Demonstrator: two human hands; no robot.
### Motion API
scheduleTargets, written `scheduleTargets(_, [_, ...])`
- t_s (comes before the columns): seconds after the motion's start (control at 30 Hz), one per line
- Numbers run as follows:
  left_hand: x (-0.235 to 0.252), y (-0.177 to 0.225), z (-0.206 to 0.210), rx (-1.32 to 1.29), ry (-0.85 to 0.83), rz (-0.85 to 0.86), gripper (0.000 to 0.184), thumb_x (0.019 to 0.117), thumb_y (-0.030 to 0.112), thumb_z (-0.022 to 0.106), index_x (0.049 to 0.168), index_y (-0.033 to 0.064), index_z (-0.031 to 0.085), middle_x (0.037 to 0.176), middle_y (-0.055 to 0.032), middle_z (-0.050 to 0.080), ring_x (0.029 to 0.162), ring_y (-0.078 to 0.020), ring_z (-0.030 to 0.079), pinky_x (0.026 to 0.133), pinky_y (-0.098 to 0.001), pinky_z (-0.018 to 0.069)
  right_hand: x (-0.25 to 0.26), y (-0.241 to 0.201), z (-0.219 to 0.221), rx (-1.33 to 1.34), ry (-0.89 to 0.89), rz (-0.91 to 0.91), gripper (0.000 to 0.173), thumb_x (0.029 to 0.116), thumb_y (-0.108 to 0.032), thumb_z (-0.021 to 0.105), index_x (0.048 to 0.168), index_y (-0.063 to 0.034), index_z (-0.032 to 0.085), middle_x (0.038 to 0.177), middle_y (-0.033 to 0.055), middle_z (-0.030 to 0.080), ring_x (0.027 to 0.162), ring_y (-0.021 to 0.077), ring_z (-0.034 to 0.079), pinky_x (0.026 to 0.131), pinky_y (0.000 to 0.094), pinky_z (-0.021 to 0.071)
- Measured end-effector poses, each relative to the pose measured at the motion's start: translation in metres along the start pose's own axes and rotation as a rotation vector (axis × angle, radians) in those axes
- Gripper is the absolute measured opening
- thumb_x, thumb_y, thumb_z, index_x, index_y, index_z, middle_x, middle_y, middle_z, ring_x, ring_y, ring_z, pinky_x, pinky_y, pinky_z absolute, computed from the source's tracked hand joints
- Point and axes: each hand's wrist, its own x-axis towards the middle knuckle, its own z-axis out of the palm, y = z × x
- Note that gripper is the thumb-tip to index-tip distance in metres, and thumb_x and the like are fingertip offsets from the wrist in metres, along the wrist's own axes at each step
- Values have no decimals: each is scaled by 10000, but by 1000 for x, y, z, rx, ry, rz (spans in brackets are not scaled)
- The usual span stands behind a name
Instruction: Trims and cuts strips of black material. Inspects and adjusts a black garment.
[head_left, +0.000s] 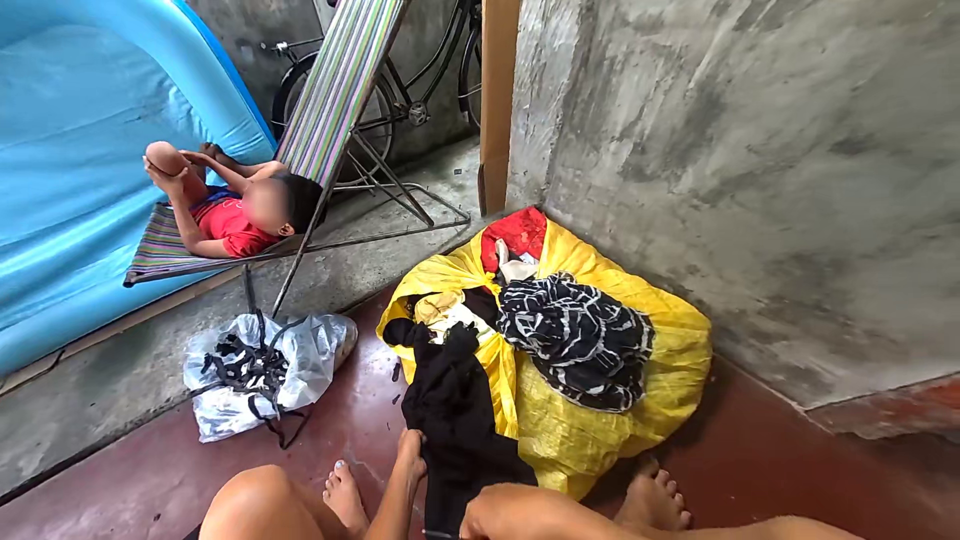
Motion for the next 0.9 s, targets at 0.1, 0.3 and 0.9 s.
scheduleTargets(0.1, [-12,12,5,-175,-129,62,413,1099,325,375,1302,20,567,1194,-189,651,1070,-285,638,893,-514,532,-2,2,-14,-8,89,81,242,935,-195,716,1052,10,666,853,216,670,805,383,653,723,615,489])
scheduleTargets(0.3, [-29,51,8,-168,-437,134,563,1092,518,295,1405,120,540,1260,-134,675,1148,-254,661,955,-510,551,-5,3,-26,-98,300,222,279,922,-239,713,1130,-56,684,1081,205,685,1062,421,636,820,682,469])
scheduleTargets(0.9, [-184,303,56,398,-909,735,498,1098,467,267,1287,163,613,1071,-31,728,948,-122,705,810,-365,608,-37,32,-93,1023,1382,14,317,1027,-203,608,1276,-7,590,796,84,660,677,173,629,664,358,550])
